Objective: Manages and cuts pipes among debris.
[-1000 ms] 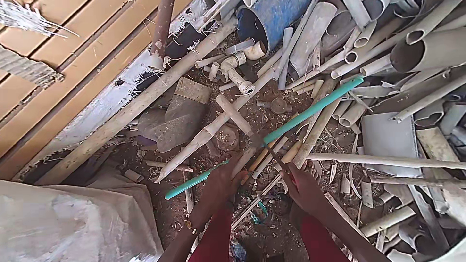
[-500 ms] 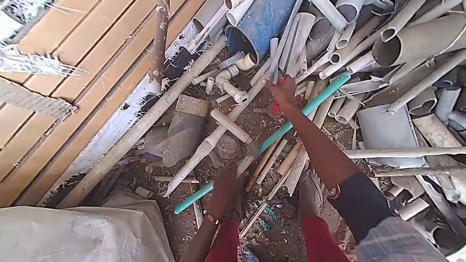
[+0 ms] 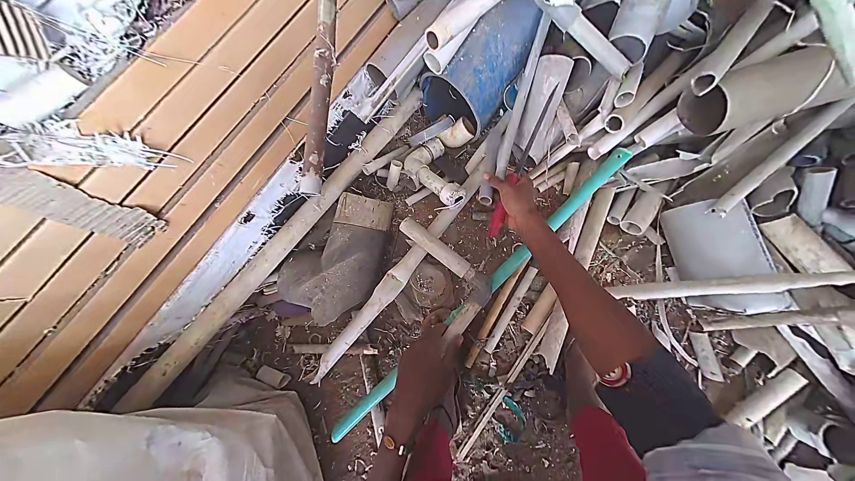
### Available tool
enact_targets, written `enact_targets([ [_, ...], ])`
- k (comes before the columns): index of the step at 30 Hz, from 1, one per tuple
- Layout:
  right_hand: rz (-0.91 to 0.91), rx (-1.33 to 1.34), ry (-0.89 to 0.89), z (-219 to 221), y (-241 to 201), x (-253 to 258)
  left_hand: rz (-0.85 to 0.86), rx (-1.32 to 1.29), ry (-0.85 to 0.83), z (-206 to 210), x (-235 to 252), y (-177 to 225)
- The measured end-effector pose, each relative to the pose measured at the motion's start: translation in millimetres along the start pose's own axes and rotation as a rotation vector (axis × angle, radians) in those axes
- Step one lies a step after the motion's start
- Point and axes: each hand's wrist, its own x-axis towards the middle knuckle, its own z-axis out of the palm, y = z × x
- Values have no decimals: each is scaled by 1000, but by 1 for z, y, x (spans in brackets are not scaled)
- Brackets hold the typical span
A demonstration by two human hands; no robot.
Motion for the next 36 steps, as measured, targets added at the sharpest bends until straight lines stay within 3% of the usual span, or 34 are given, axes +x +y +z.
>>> enact_targets([
  [4,258,53,-263,-22,-11,-127,205,-263,401,-13,-1,-13],
  [5,308,56,-306,-28,-7,-156,235,-407,373,-22,-1,-11],
  [8,413,11,-518,-51,20,-220,215,-932,-53,-39,4,4],
  [10,434,-90,-676,-64,38,-240,156,-1135,-229,-30,12,16],
  [16,549,-216,-871,-88,51,-243,-5,-1431,-108,-8,15,35],
  [18,515,-237,-818,-93,50,-240,18,-1355,-9,-14,11,33],
  [22,312,-275,-447,-103,37,-211,37,-653,352,-23,5,15],
  [25,379,-195,-326,-112,19,-187,45,-382,445,-27,-1,7],
  [27,439,-96,-275,-117,11,-179,-14,-467,363,-22,4,8],
  [29,380,-102,-255,-117,4,-167,-64,-696,288,-17,12,13],
  [31,94,-394,-228,-116,-4,-140,-69,-871,273,-16,19,22],
  [34,-374,-903,-72,-101,-29,-71,-60,-928,291,-18,22,35],
  [36,-488,-1125,7,-84,-45,-18,-41,-953,307,-15,20,42],
])
